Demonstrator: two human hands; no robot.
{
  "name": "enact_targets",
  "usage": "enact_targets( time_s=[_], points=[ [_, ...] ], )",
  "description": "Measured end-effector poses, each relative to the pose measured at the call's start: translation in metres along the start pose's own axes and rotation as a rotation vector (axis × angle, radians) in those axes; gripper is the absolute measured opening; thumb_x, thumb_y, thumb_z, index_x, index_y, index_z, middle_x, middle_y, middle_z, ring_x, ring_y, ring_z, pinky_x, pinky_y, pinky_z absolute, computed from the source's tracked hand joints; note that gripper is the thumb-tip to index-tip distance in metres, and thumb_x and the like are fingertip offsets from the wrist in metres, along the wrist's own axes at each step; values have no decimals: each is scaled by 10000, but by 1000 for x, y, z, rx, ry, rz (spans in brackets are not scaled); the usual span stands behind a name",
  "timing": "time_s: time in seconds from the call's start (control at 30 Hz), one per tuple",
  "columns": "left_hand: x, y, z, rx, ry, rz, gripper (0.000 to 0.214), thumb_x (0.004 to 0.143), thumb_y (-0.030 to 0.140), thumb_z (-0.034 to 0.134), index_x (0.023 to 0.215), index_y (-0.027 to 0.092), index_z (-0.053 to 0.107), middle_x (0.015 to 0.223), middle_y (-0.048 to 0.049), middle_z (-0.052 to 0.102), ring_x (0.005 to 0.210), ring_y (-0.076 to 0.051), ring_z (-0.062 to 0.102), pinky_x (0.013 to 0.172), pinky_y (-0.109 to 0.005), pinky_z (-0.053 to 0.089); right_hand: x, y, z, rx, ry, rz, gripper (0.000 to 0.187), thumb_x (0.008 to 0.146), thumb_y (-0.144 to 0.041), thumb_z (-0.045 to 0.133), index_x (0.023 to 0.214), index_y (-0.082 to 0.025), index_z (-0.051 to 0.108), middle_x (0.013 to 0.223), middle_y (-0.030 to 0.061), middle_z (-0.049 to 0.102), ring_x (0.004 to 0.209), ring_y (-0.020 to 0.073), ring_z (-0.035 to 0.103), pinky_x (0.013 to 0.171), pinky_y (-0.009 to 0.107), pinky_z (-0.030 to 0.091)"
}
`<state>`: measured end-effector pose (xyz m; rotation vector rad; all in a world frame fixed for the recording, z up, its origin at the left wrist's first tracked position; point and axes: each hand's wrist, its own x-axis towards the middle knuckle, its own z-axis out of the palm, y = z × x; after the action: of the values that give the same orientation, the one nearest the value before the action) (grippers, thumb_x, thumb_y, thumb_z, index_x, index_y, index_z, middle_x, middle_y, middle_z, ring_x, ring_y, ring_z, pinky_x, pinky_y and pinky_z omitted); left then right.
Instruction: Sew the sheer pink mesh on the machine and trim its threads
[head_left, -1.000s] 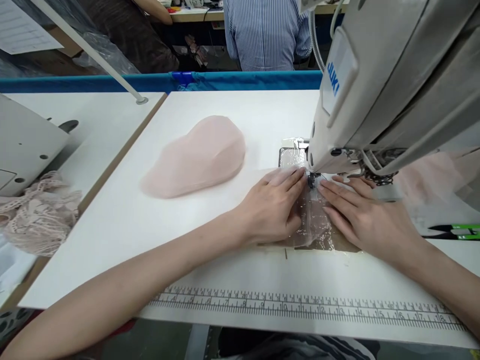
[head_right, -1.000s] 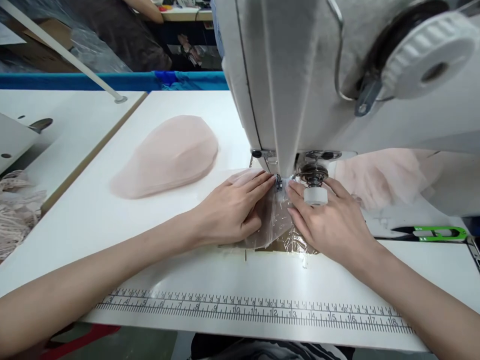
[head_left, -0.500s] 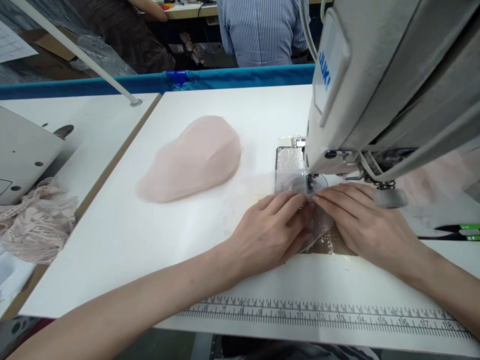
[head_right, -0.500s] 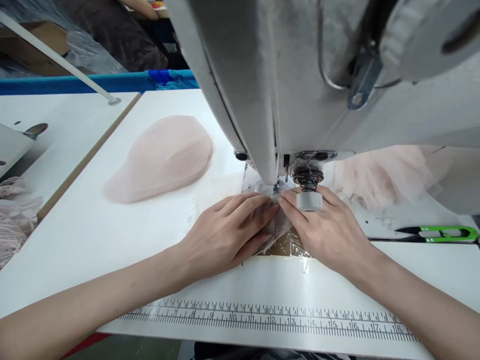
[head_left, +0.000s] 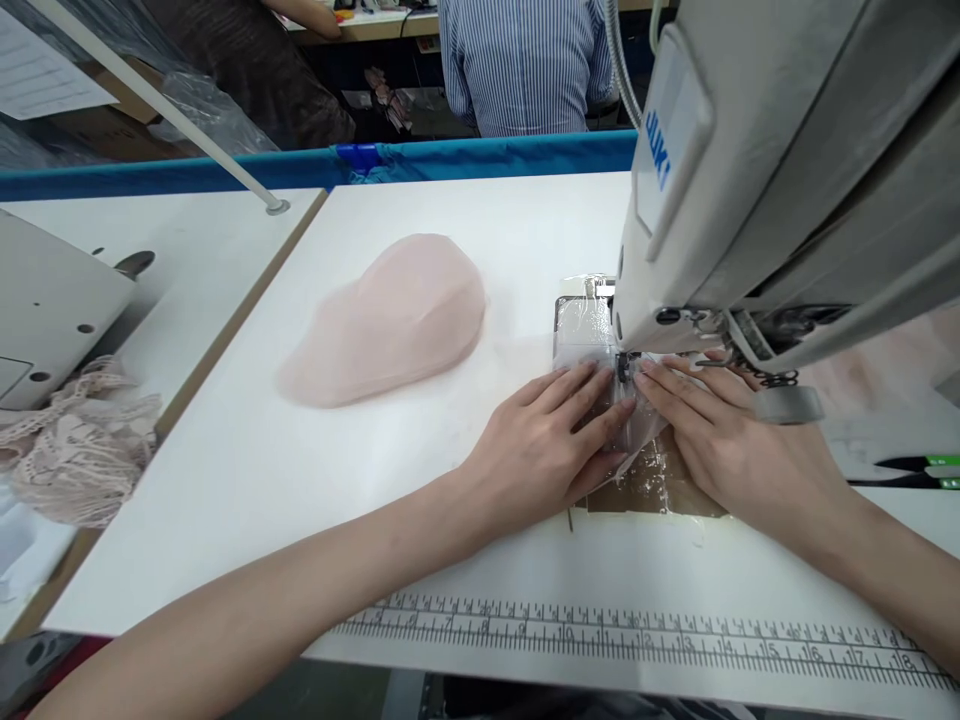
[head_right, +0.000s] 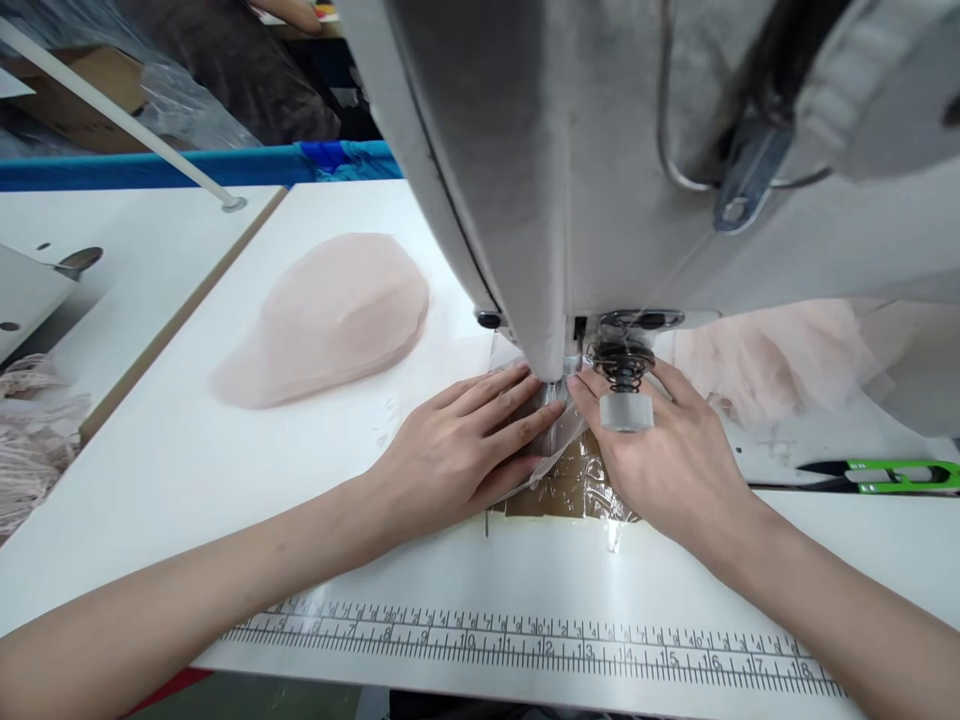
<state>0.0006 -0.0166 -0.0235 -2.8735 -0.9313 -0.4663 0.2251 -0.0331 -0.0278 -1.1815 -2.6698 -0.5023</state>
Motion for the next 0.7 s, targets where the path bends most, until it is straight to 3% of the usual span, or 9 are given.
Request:
enact_targets(
  time_s=[0.7],
  points=[
    [3, 5, 2, 7, 23, -47, 418, 980, 387, 413, 1270, 138, 584, 1321, -134, 562, 1273, -272, 496, 1008, -423, 480, 2, 0, 1, -39, 51, 29, 397, 904, -91, 452, 1286, -50, 551, 1277, 108, 603, 1038, 247, 601, 986, 422, 378]
  ],
)
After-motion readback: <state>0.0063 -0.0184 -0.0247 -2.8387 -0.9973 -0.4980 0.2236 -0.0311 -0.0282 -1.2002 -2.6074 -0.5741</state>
